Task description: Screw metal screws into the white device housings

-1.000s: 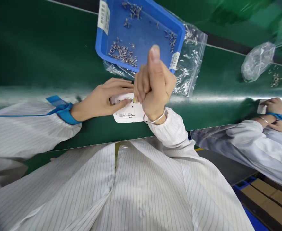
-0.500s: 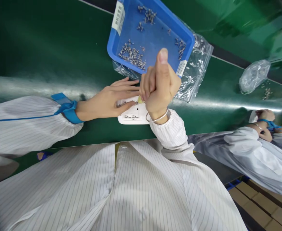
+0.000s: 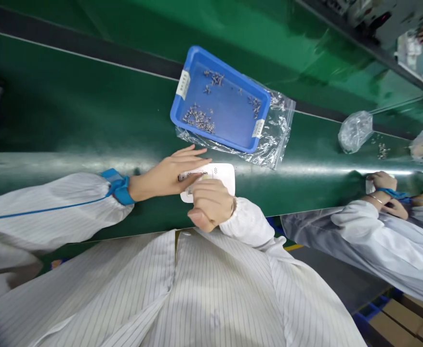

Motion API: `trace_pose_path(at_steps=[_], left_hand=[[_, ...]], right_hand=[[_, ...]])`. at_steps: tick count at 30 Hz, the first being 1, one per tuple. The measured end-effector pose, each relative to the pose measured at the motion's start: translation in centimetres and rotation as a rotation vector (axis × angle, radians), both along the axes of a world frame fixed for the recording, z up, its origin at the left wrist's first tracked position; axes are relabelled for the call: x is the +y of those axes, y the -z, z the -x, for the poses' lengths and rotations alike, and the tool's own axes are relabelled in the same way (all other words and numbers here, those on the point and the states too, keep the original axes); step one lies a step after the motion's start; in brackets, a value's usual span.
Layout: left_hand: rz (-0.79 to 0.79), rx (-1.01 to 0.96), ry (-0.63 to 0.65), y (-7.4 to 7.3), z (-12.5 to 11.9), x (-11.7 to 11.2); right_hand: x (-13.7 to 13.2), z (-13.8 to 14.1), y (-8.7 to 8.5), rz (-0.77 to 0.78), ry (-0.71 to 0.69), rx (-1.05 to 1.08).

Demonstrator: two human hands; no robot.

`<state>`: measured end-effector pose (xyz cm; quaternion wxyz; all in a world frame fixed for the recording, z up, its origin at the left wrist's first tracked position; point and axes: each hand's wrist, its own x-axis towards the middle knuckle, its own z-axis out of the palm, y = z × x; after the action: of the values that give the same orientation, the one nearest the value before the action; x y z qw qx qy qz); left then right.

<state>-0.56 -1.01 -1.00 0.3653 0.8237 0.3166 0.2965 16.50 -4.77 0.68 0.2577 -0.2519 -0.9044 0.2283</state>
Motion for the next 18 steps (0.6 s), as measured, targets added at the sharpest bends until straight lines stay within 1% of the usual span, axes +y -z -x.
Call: trace_pose_path(at_steps=[3,5,7,8,10,12,13,14,15,16,18], left_hand=[[-0.071,0.048,-0.003,0.2,0.1,-0.2],[-0.145,0.086,-0.019,-0.1,0.2,-0.5],[-0.217,0.129,-0.031,-0.6,0.0,-0.9],[-0.239,0.156,-0.028,-0.9,-0.2,-1.1],[-0.242,0.225,-0.008,-1.5,-1.1,-1.8],[-0.229,0.304,0.001,-1.8,-2.4,-2.6],[-0.231,0.34,0.005,-1.8,-3.0,-3.1],[-0.239,0.366,0.013,-1.8,-3.5,-3.6],[-0.249,0.38,0.026,-1.8,-3.9,-4.1],[-0.257,0.377,0.047,-1.9,-4.0,-4.6],[-0.264,0.352,0.077,-2.6,-3.6,-5.0]], right_hand=[[-0.8,-0.1,1.5,-0.047,0.035,0.078],[-1.4,-1.0,1.8,-0.091,0.073,0.13],[-1.7,-2.6,1.4,-0.161,0.156,0.218],[-1.6,-3.6,0.9,-0.199,0.228,0.265],[-0.9,-5.5,-0.4,-0.257,0.435,0.294],[0.3,-7.0,-1.8,-0.251,0.696,0.167],[0.9,-7.4,-2.3,-0.219,0.805,0.039],[1.5,-7.7,-2.7,-0.177,0.88,-0.11],[1.9,-7.9,-2.8,-0.134,0.918,-0.252],[2.3,-8.0,-2.7,-0.099,0.928,-0.369],[2.4,-7.9,-2.1,-0.064,0.908,-0.5]])
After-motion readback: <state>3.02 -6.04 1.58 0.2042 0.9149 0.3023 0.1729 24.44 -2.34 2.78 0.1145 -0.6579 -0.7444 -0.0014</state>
